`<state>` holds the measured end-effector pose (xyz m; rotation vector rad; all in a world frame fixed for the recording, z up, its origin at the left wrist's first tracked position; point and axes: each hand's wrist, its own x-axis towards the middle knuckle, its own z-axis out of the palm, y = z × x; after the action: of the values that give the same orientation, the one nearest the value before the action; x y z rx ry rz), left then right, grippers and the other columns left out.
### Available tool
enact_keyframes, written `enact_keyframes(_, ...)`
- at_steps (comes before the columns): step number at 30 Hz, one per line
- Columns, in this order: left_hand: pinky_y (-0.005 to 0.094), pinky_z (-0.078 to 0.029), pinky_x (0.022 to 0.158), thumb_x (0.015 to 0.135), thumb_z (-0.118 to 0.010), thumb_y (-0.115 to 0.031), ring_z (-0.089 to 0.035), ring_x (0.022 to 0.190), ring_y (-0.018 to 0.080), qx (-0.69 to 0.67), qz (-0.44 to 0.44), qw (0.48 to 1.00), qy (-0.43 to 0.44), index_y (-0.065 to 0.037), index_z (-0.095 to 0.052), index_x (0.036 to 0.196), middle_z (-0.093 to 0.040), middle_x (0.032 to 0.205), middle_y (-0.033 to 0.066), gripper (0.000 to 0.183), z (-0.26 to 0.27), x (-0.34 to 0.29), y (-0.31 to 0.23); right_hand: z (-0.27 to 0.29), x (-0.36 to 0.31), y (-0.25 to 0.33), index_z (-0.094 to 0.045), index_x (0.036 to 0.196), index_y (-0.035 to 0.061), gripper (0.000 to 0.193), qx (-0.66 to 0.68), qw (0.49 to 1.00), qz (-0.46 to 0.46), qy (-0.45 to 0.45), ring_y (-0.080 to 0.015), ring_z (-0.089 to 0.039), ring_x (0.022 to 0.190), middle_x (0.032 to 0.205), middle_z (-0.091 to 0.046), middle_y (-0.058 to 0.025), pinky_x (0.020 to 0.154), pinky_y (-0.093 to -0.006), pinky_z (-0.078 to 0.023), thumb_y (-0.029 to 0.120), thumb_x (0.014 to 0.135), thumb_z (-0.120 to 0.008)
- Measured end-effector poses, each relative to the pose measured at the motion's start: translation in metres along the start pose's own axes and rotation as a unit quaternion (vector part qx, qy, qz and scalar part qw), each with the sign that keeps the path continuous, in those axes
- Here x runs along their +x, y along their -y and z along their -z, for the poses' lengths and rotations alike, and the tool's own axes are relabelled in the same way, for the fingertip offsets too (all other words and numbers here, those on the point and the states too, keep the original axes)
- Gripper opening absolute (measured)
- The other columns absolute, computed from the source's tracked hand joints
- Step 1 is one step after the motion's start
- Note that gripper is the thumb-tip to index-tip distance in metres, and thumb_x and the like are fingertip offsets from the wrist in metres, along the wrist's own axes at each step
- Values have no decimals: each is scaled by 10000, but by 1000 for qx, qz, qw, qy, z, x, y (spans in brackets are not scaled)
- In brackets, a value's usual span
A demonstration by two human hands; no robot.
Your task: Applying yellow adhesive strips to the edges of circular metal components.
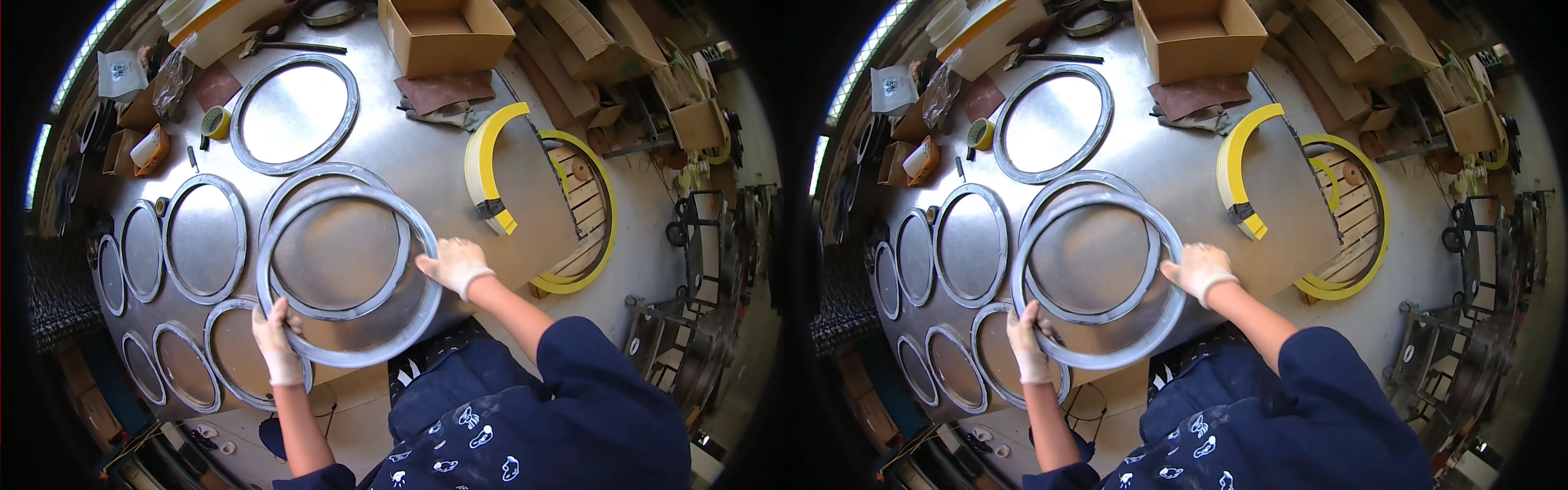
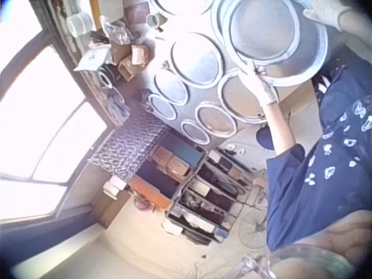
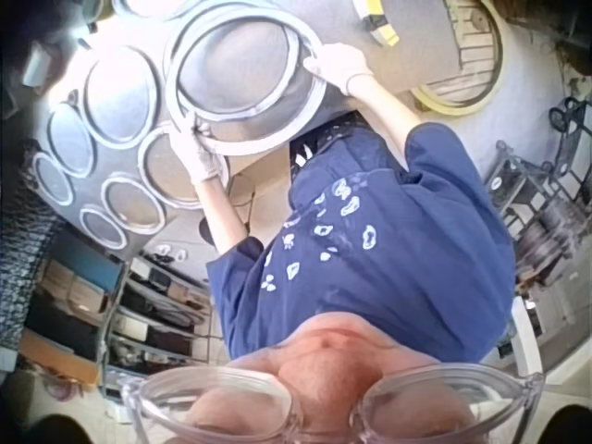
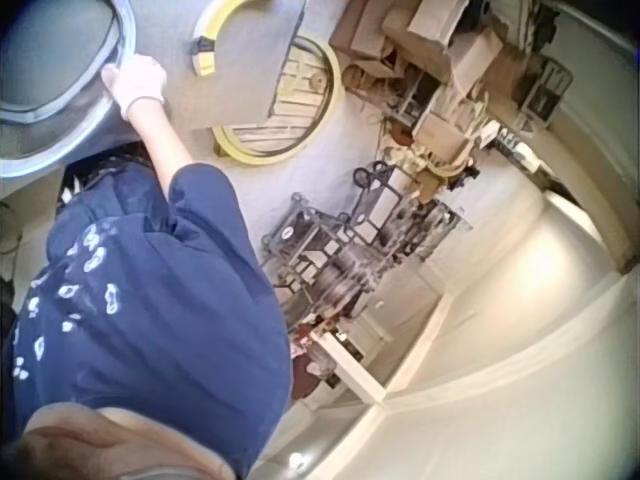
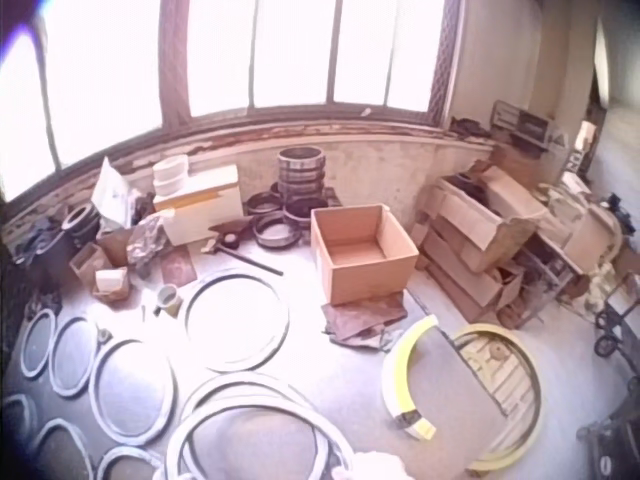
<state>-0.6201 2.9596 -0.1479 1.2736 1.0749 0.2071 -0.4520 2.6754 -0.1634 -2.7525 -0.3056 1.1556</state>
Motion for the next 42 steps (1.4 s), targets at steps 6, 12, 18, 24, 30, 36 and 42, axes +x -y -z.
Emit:
enact_keyframes(6, 246, -353, 366, 985, -654, -326, -445, 411, 93, -77, 0, 997, -4, -67, -493, 971, -435, 606, -9, 305, -12, -79, 9, -46, -38, -47, -680, 1174, 76, 624, -21, 999, -34, 20, -302, -644, 1162, 1193, -687, -199, 1005, -392, -484, 605, 923, -464)
enact_keyframes(12, 239, -379, 406, 1025, -586, -311, -445, 414, 100, 23, -122, 991, -39, -35, -487, 988, -441, 602, 2, 296, -42, -162, -15, 8, 1, -94, -495, 1336, 36, 694, -39, 886, 5, -462, -321, -605, 1146, 1283, -601, -177, 962, -423, -491, 453, 828, -719)
enact_keyframes(18, 235, -385, 416, 1030, -581, -236, -449, 421, 95, 52, -109, 992, -25, -32, -472, 1000, -468, 664, 20, 233, -86, -202, -24, 16, 47, -134, -521, 1272, 76, 620, 90, 967, -88, -221, -351, -658, 1057, 1099, -703, -188, 964, -443, -489, 454, 827, -730)
enact_keyframes(24, 239, -350, 401, 1023, -599, -303, -453, 390, 111, 41, -69, 997, 9, -51, -464, 941, -442, 569, 13, 297, -137, -198, -2, -12, -36, -225, -600, 1223, 107, 512, 47, 964, 5, -262, -316, -692, 938, 1026, -720, -174, 859, -427, -521, 403, 826, -730)
enact_keyframes(30, 265, -371, 376, 975, -673, -269, -464, 408, 114, -26, 39, 999, 28, -68, -474, 944, -467, 591, 8, 284, -210, -149, 57, 71, -115, -275, -651, 1167, -37, 493, 557, 819, 31, -132, -119, -667, 905, 1036, -727, -70, 847, -288, -536, 219, 776, -806)
enact_keyframes(36, 326, -495, 466, 946, -674, -213, -635, 526, 225, 46, 29, 995, 81, -1, -481, 962, -575, 665, 88, 287, -274, -91, 131, 107, -146, -277, -615, 1234, -54, 577, 606, 785, 55, -120, -127, -644, 978, 1099, -697, -63, 910, -285, -505, 267, 800, -816)
enact_keyframes(42, 472, -557, 793, 968, -532, -519, -714, 891, 381, 707, -147, 688, 77, -41, -623, 1039, -727, 918, 229, 492, -294, -57, 84, 127, -165, -264, -576, 1311, -51, 640, 694, 712, 88, -63, -167, -646, 1073, 1198, -680, -92, 973, -321, -497, 254, 802, -815)
